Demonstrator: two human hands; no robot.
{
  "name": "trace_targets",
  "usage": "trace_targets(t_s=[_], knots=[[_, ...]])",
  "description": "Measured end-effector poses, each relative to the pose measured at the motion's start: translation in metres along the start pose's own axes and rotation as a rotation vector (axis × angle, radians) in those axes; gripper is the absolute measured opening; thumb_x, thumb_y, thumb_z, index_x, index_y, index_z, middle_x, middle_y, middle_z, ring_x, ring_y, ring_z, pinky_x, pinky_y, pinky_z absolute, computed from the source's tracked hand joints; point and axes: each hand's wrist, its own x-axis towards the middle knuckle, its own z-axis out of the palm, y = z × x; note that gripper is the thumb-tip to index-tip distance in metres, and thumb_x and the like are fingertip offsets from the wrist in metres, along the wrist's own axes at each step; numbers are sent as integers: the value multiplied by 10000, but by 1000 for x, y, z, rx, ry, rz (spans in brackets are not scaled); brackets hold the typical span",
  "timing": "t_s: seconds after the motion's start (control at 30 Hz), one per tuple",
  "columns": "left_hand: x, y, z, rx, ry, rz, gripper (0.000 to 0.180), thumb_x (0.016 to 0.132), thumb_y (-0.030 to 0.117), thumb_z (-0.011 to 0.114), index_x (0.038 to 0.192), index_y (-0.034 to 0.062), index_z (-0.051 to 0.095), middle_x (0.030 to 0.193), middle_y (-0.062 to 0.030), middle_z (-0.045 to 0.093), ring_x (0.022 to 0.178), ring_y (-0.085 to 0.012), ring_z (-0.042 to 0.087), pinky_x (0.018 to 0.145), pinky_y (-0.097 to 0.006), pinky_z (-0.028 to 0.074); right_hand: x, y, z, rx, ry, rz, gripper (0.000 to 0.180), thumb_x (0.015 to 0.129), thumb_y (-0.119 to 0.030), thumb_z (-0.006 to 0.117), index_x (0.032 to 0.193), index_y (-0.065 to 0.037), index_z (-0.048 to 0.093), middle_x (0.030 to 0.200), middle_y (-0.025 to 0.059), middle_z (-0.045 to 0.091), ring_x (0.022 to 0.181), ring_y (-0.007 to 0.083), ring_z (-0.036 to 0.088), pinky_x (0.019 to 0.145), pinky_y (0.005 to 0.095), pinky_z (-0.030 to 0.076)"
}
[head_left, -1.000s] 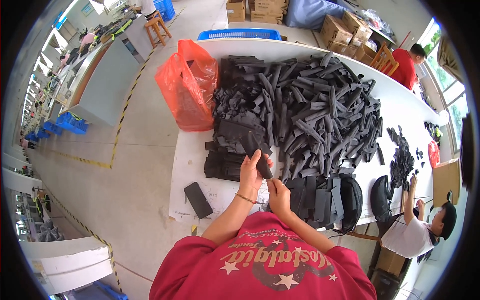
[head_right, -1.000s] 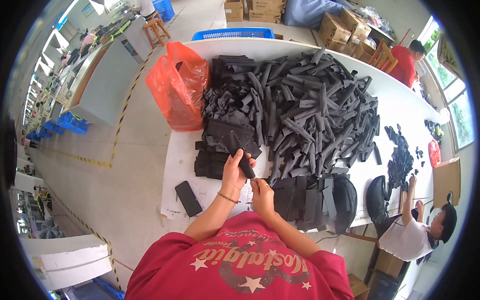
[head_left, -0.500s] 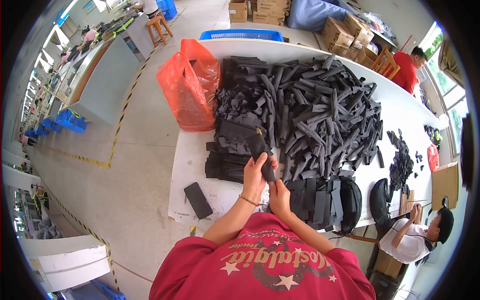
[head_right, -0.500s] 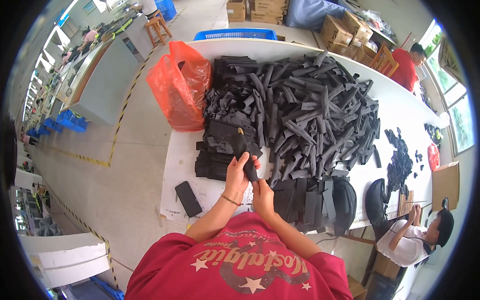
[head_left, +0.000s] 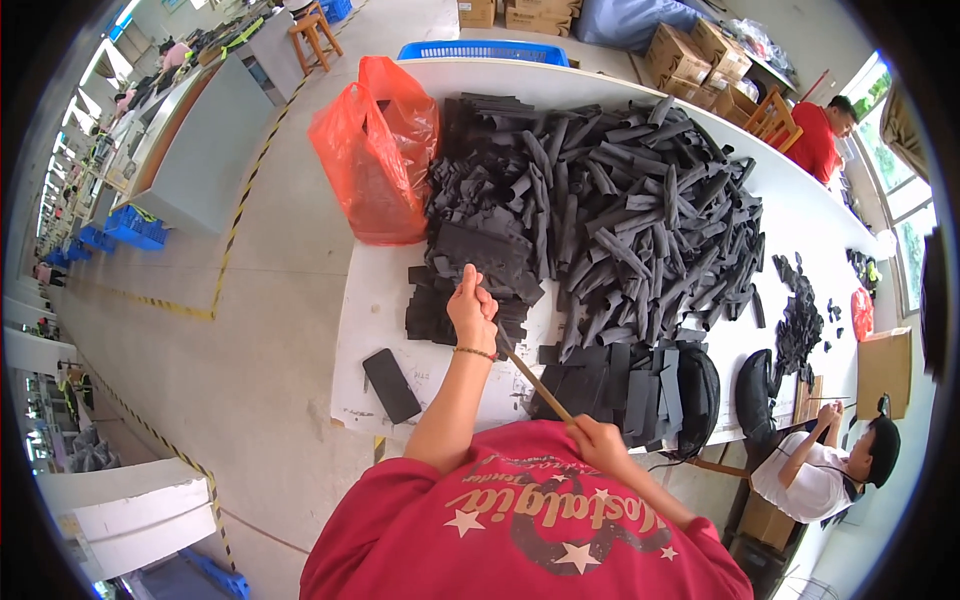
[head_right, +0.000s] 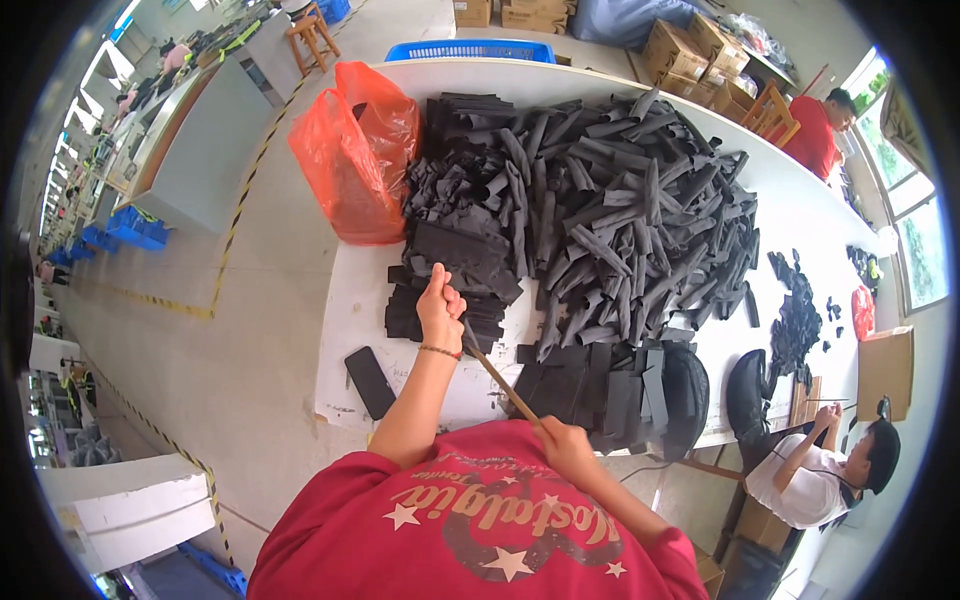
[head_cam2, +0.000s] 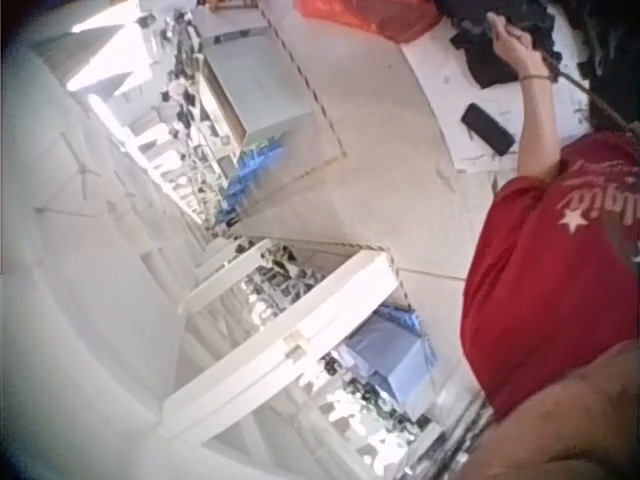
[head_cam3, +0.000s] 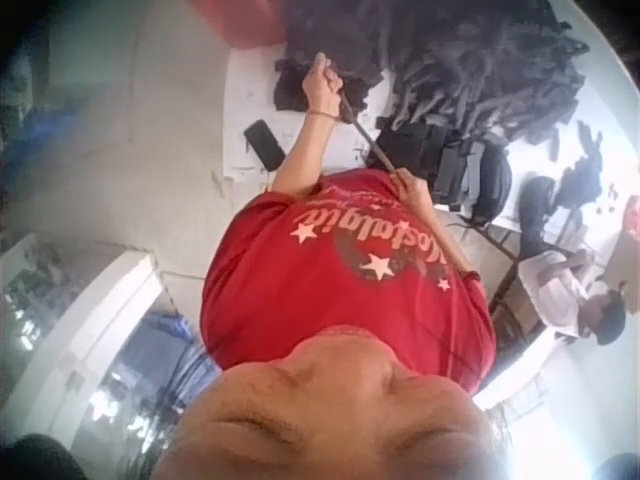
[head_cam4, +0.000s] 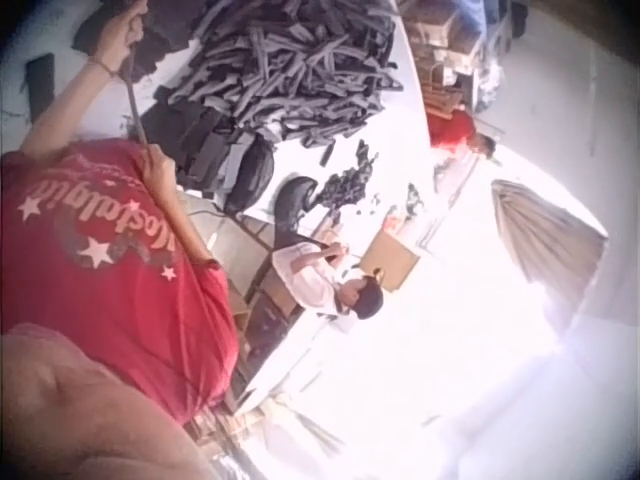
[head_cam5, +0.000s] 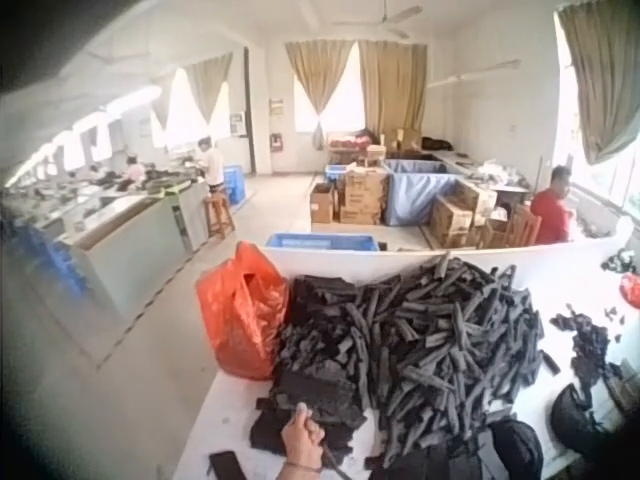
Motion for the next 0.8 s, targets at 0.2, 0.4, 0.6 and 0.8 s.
trace_targets(t_s=[0.2,0.4,0.6,0.8], knots=[[-9,-33,11,-179,-60,-189,270,907,333,648,817,102,542,562,32,455,424,-67,361,412,-218,273,-4,-11,-33,-236,242,62,251,827,-218,715,798,-30,553,608,165,593,563,341,620,491,403,461],[-24,-50,21,-132,-44,-184,254,922,297,628,805,91,536,593,7,500,442,-71,401,418,-214,303,103,-18,13,285,533,-196,165,827,-36,697,958,-25,597,708,29,487,588,93,430,535,253,375],[-28,-30,3,-22,-43,-150,261,929,272,622,790,67,538,628,-30,543,461,-89,440,424,-219,344,120,-26,3,673,466,7,118,898,-89,654,959,-9,594,686,-46,485,576,22,421,511,186,341],[-10,-48,-11,-156,75,-220,244,945,243,595,791,63,537,658,-35,540,501,-88,451,435,-212,361,129,-24,8,831,318,59,153,936,-140,611,1019,-16,581,687,-51,475,537,15,395,476,187,312]])
